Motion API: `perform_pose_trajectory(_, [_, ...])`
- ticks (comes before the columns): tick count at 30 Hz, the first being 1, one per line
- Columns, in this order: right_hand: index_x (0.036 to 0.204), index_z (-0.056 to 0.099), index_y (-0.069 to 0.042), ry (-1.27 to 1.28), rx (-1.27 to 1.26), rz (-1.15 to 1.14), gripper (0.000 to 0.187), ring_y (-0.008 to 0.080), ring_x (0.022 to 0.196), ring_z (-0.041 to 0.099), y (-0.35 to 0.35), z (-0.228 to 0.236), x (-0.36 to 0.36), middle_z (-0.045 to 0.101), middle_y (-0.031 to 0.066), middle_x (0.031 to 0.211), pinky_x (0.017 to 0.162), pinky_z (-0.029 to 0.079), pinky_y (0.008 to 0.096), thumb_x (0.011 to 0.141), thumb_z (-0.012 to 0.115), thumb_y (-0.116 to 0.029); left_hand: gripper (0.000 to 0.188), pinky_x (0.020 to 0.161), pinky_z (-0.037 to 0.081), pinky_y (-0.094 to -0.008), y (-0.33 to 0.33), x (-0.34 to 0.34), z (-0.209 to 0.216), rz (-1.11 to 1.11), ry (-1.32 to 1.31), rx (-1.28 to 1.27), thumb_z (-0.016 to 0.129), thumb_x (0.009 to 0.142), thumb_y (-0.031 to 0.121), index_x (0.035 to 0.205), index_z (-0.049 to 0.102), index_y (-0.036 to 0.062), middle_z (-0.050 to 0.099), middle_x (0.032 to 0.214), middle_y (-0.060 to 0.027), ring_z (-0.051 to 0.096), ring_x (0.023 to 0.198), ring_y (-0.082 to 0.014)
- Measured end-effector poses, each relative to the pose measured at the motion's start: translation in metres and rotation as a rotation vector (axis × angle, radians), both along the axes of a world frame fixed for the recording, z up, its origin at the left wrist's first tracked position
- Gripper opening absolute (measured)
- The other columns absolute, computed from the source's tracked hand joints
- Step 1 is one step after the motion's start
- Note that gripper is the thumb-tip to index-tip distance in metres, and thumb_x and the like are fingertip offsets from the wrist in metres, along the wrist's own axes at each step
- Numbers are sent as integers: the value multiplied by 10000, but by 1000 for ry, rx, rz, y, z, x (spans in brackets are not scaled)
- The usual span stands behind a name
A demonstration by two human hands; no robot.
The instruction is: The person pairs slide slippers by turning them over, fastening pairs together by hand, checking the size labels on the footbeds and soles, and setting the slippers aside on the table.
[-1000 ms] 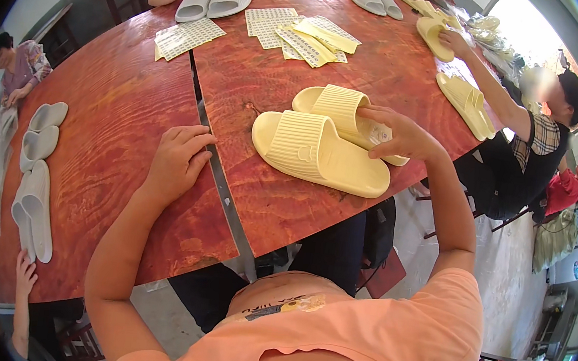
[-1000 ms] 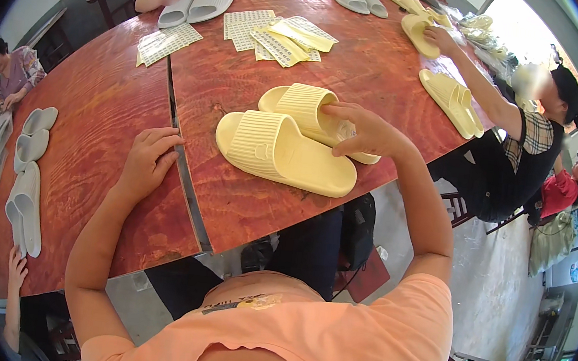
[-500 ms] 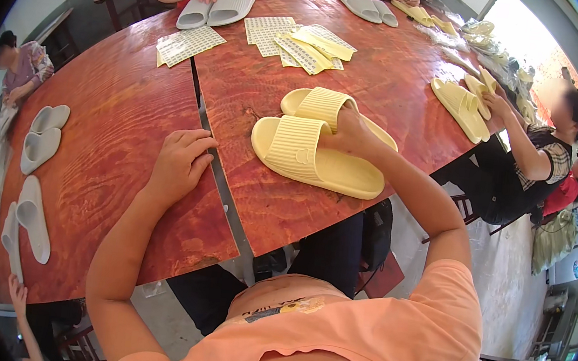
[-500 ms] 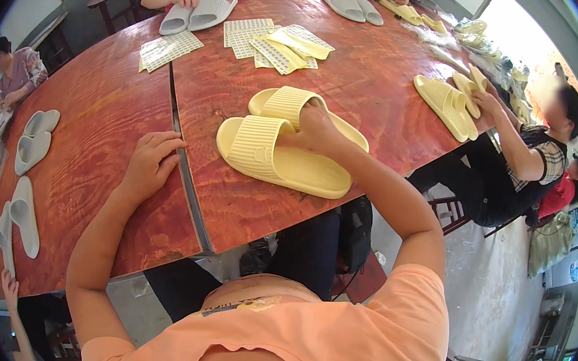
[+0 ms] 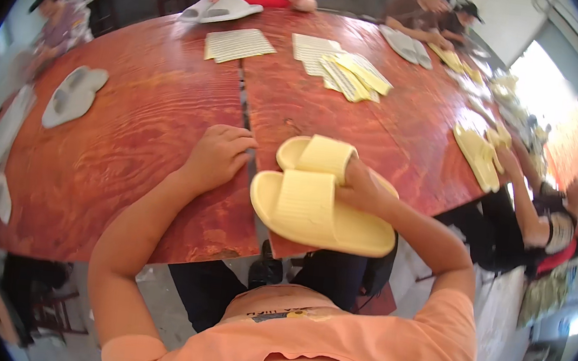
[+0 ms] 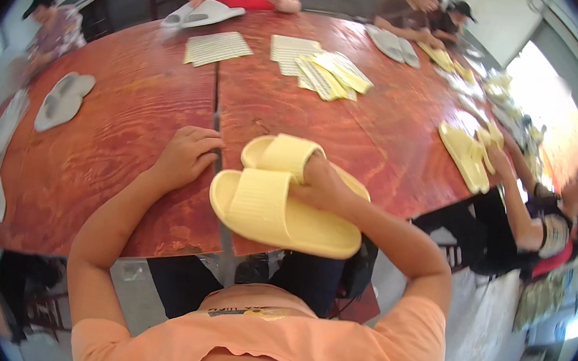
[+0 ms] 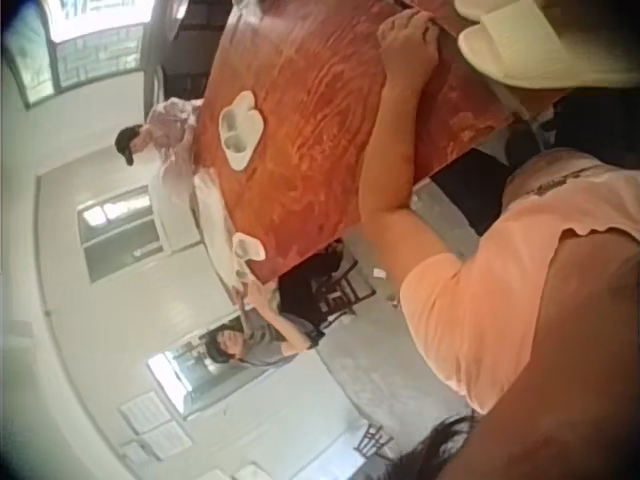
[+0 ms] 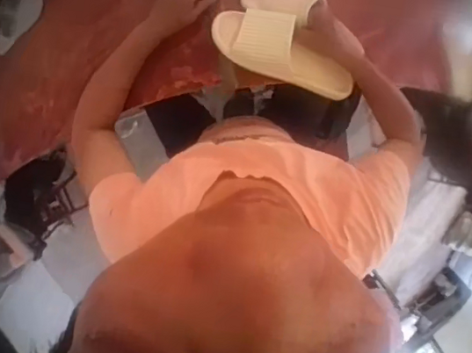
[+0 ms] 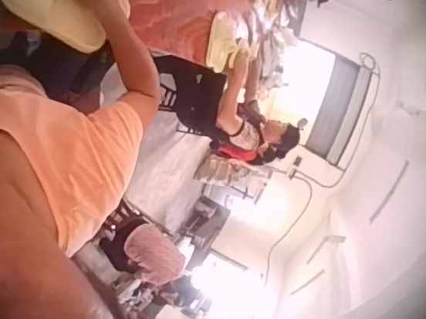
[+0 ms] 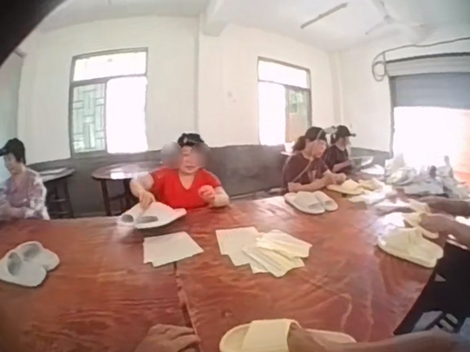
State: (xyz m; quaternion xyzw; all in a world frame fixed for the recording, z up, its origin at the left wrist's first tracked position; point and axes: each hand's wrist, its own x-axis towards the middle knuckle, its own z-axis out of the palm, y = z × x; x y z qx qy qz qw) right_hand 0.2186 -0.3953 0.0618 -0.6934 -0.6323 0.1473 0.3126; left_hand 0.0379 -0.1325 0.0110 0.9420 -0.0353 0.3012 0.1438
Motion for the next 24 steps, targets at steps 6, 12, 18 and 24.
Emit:
perform_pose_trajectory(6, [1267, 575, -18, 796, -211, 259, 433, 106, 1121, 551, -1, 39, -69, 616, 37, 1237, 941, 469, 312, 878, 727, -128, 217, 948, 419, -409, 6, 5, -13, -37, -102, 51, 673, 813, 167, 1024, 680, 119, 665, 1110, -39, 600, 1047, -249])
perform_pose_trajectory(12, [1224, 596, 0, 702, -324, 508, 430, 125, 1080, 572, 41, 54, -97, 634, 43, 1194, 915, 475, 320, 860, 751, -169, 225, 937, 415, -424, 7, 1, -27, 20, -61, 48, 664, 818, 228, 1023, 684, 137, 665, 1094, -37, 598, 1018, -265])
perform_pose_trajectory(18, [1126, 667, -44, 230, -311, 606, 359, 229, 1017, 632, 94, 78, -123, 643, 128, 1185, 879, 494, 336, 800, 758, -163, 285, 952, 404, -437, 9, 13, -31, 10, 14, 87, 644, 837, 300, 1064, 673, 130, 648, 1142, -55, 582, 1046, -269])
perform_pose_trajectory(24, [1012, 725, -67, -157, -82, 752, 283, 226, 1043, 622, 157, 89, -144, 691, 98, 1080, 923, 469, 345, 765, 789, -190, 294, 951, 412, -441, 12, 15, -36, 18, 37, 125, 632, 843, 329, 1057, 676, 132, 647, 1147, -68, 588, 1048, -271])
